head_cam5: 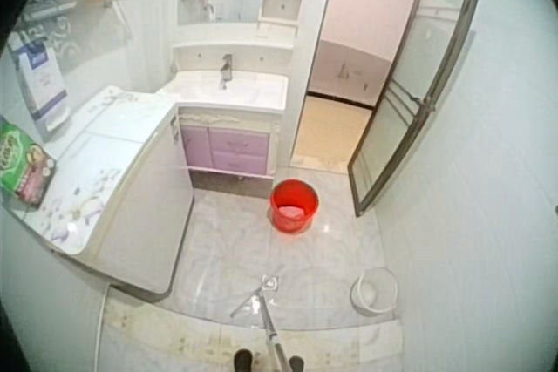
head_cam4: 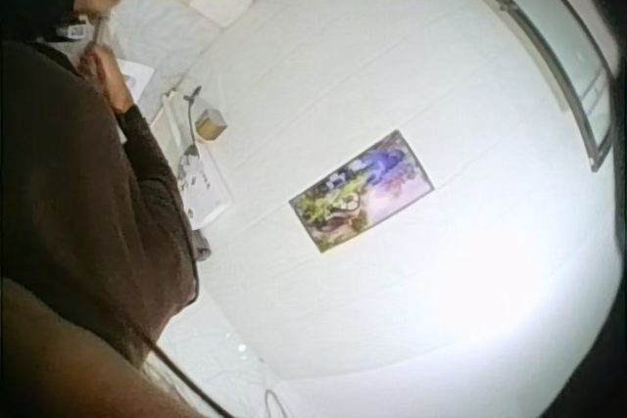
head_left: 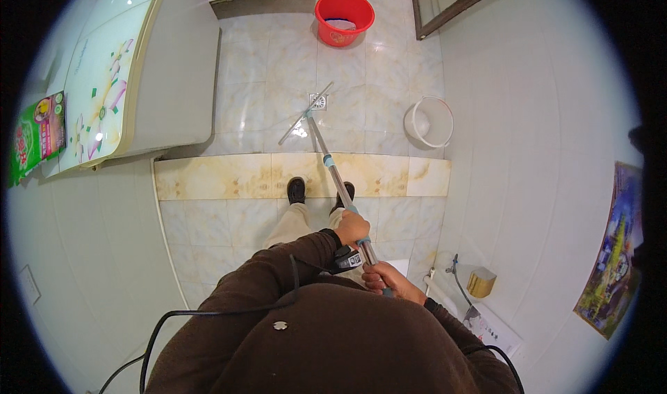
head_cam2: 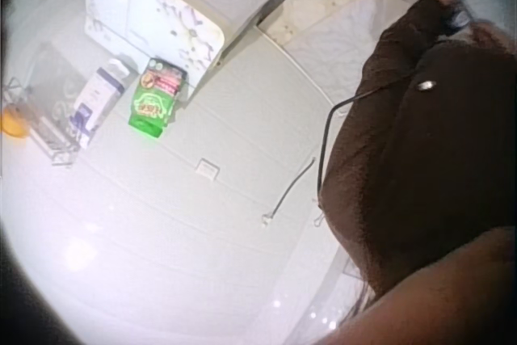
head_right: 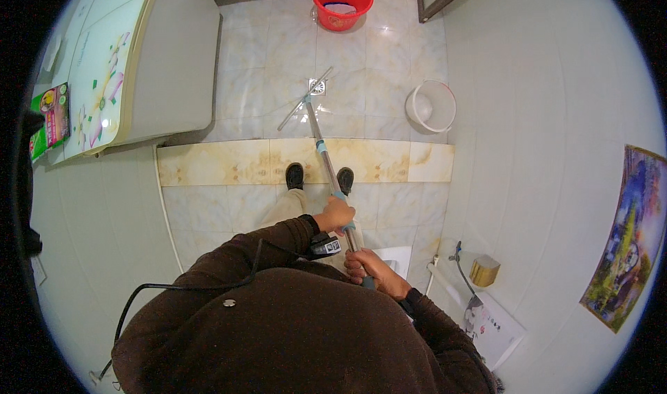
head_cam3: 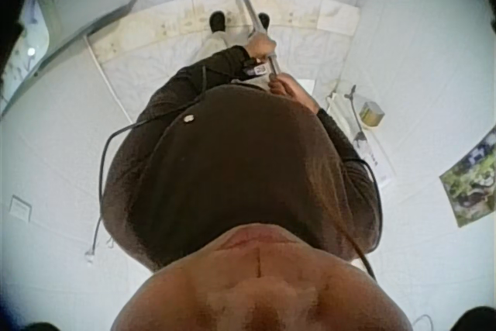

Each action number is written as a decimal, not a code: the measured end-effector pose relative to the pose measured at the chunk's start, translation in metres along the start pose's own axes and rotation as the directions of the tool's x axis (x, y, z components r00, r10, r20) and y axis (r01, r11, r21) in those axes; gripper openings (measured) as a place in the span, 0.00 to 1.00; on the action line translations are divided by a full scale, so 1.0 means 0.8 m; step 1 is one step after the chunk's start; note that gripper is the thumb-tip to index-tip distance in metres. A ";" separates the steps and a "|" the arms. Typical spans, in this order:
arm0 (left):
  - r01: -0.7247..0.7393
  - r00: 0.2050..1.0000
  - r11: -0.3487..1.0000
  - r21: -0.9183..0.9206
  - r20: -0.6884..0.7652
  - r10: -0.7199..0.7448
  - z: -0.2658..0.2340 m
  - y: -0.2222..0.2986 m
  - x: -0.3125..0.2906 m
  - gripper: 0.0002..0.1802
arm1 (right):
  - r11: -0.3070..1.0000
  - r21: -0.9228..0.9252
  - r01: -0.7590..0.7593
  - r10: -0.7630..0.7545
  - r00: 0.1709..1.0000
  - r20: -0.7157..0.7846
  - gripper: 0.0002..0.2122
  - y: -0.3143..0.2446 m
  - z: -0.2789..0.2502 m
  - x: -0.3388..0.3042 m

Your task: The person uses a squeegee to push water across the bathroom floor toward a drain. They then use a tissue to wipe their shoes and the sink surface. The squeegee is returned to the wall.

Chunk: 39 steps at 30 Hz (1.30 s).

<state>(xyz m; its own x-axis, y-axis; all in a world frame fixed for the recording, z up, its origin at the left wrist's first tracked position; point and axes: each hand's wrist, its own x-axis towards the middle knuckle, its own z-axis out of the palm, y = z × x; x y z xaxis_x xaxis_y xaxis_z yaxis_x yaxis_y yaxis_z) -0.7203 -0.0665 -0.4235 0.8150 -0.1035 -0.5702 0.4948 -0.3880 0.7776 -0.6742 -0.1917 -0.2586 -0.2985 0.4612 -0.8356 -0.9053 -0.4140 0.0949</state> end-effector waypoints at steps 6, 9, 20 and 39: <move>0.344 0.915 0.733 -0.588 0.034 -0.402 0.009 0.057 -0.010 0.27 | 0.990 -0.136 0.046 -0.066 0.987 -0.147 0.07 0.003 0.019 -0.053; 0.228 0.916 0.598 -0.768 -0.038 -0.398 0.005 0.082 -0.006 0.26 | 0.948 -0.302 0.100 -0.185 0.946 -0.266 0.05 -0.007 0.031 -0.078; 0.111 0.990 0.133 -0.985 0.099 -0.096 -0.014 0.117 0.088 0.19 | 0.713 -0.692 0.115 -0.528 0.737 -0.422 0.24 -0.076 0.038 -0.076; 0.229 0.966 0.096 -0.969 0.214 -0.143 -0.002 0.104 0.050 0.26 | 0.481 -0.871 -0.095 -0.424 0.845 -0.327 0.23 -0.076 0.055 -0.077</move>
<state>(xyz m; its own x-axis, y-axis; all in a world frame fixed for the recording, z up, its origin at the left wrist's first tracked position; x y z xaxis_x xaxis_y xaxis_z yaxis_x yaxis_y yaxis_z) -0.6456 -0.1012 -0.3811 0.6520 -0.2406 -0.7190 0.5265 0.8260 0.2011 -0.6144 -0.1600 -0.1892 0.2308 0.3089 -0.9227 -0.1438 -0.9270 -0.3463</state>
